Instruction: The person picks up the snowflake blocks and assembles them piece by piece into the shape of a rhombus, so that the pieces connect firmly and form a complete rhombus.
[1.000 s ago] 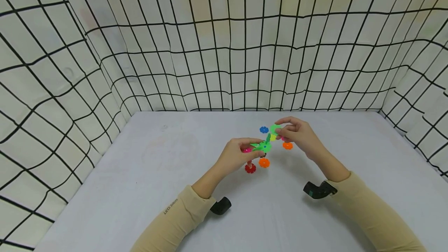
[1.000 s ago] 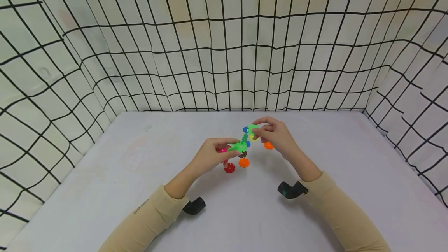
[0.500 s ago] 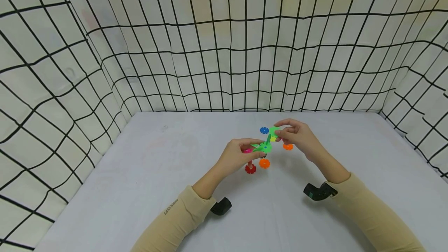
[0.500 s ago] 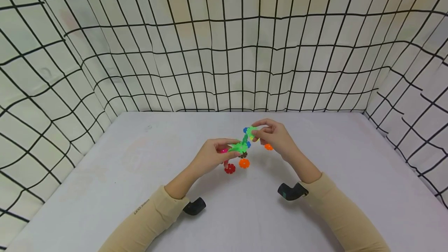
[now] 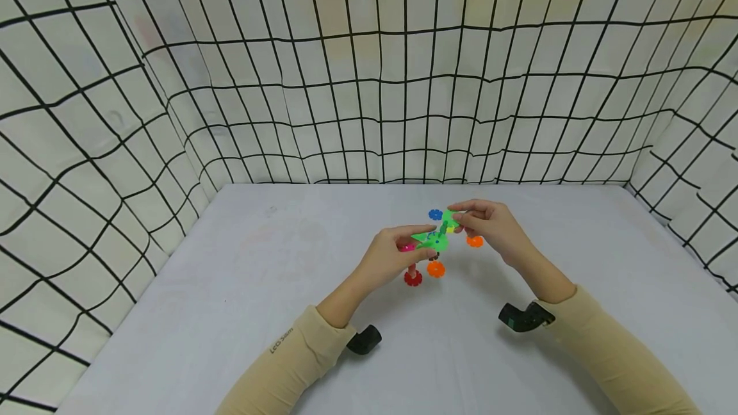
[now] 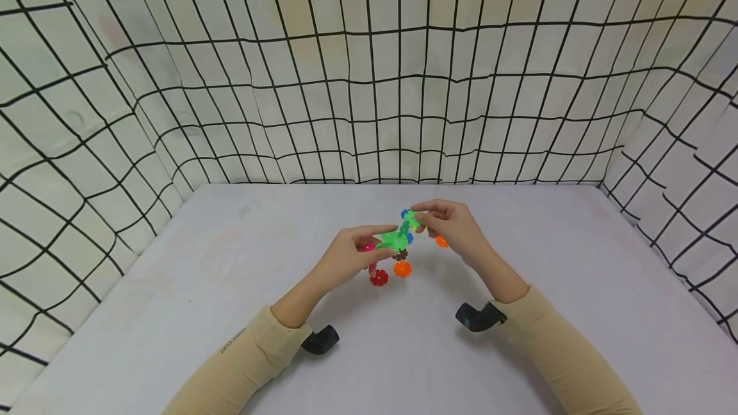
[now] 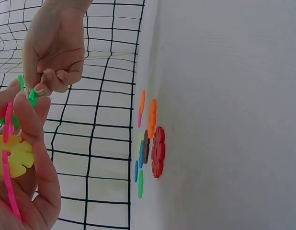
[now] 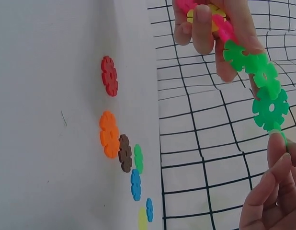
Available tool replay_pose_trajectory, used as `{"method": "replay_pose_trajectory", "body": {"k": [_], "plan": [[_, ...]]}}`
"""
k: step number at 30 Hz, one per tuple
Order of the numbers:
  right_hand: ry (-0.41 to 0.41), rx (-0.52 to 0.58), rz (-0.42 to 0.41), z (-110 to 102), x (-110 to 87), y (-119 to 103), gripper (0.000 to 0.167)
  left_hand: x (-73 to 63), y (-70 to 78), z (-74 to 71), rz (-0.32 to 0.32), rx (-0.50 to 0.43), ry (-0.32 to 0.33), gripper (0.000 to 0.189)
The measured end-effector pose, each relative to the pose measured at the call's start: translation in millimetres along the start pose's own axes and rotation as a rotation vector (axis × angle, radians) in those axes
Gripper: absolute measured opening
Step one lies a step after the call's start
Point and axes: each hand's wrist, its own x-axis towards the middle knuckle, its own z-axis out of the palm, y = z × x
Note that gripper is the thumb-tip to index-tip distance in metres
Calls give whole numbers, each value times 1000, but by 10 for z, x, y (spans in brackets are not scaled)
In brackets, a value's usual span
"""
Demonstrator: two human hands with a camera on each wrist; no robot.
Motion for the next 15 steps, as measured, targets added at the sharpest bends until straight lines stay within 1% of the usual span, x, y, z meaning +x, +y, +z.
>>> {"method": "replay_pose_trajectory", "body": {"k": [3,8,15], "plan": [[12,16,-8,16,-3,0,33,1,-5,7,22,-3,-4,47],[22,41,-16,33,-3,11,33,4,-16,22,68,48,-7,46],[34,56,-11,59,-10,12,32,0,5,21,61,63,-30,47]]}}
